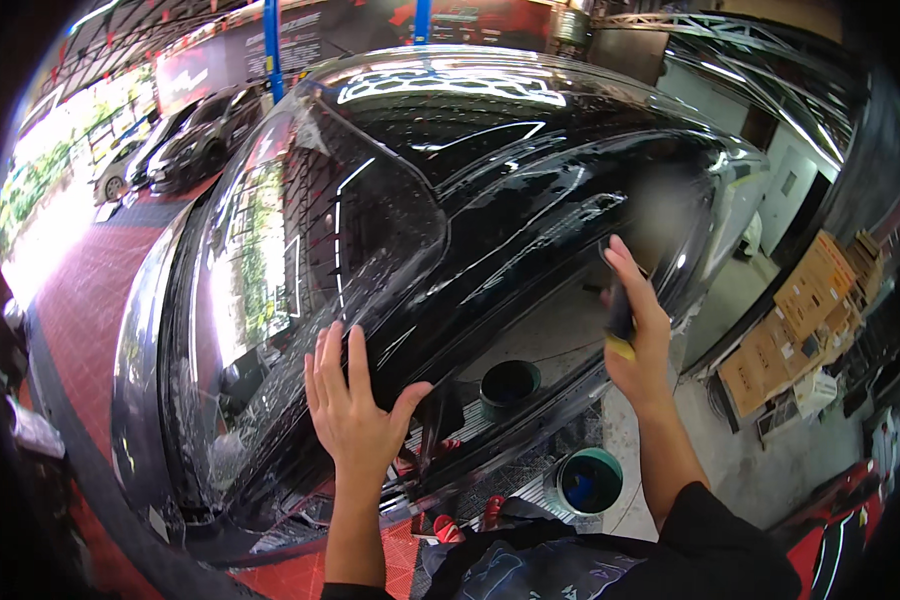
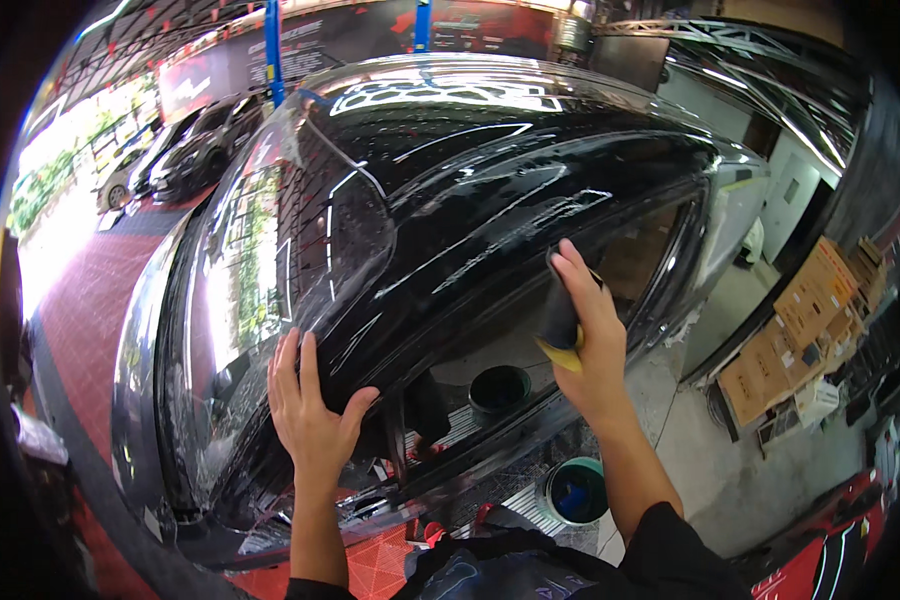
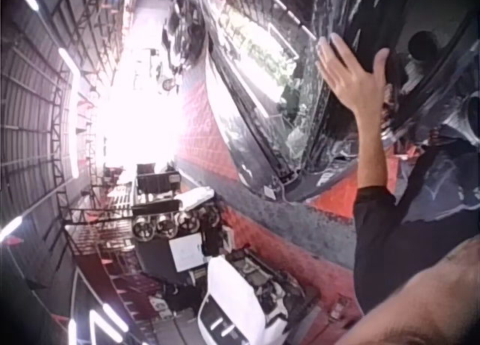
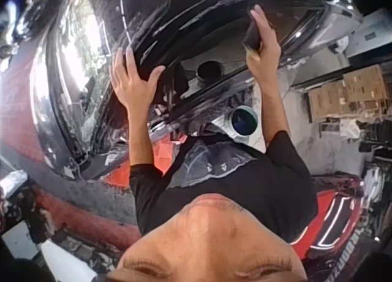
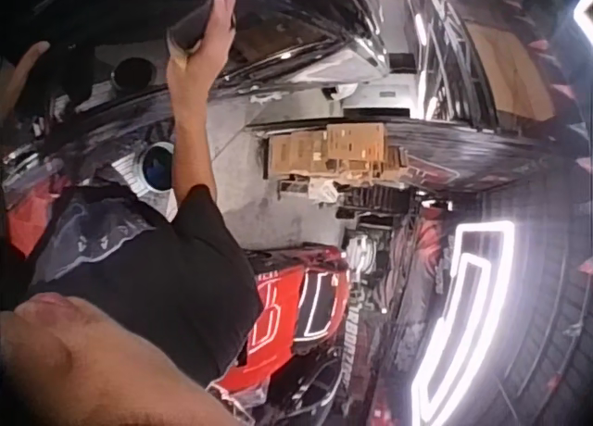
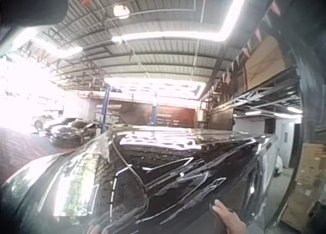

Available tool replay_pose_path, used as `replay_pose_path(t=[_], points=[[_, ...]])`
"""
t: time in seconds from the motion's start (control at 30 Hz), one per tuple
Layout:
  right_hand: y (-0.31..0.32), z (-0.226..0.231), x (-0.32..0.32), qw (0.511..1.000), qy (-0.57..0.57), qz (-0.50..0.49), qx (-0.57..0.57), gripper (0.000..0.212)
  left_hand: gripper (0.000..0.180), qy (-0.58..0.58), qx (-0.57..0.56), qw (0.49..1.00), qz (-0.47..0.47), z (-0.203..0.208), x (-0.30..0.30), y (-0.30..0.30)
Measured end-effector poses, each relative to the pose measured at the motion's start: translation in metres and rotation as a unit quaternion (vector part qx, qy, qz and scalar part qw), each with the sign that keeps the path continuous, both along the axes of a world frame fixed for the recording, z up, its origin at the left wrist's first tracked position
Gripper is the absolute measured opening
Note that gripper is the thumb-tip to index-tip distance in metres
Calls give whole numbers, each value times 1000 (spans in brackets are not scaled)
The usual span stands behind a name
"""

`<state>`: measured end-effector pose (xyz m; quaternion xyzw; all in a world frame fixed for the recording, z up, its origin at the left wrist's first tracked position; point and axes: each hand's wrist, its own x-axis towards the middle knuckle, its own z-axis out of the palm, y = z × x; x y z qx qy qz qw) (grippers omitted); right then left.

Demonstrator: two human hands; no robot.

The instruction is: The person applies a transparent film to the rear windshield of a black car using a yellow squeegee. They smooth the film across the curved glass, working from the center outward to remove bubbles and ensure adhesion.

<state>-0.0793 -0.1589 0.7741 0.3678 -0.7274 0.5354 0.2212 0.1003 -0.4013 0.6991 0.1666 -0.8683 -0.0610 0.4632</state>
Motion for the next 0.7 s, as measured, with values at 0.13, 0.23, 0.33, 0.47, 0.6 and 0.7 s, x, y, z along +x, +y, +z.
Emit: replay_pose_path(t=[0.13, 0.23, 0.33, 0.47, 0.6, 0.7], points=[[-20, 12, -4, 956, 259, -91, 106, 75, 102, -18, -24, 999, 40, -10, -6, 2], [-43, -5, 11, 945, 279, -76, 153, 79, 114, -41, -43, 997, 50, -3, -5, 5], [-71, -30, 44, 913, 320, -59, 245, 67, 112, -49, -15, 997, 63, -4, -4, 5], [-80, -48, 50, 893, 364, -92, 248, 65, 104, -14, -30, 997, 65, -8, -7, 6], [-50, -12, -10, 911, 305, -160, 225, 59, 108, -21, -31, 997, 65, -5, -2, 5], [-37, 4, -66, 896, 314, -273, 153, 58, 106, -27, -21, 997, 66, -4, -6, 11]])
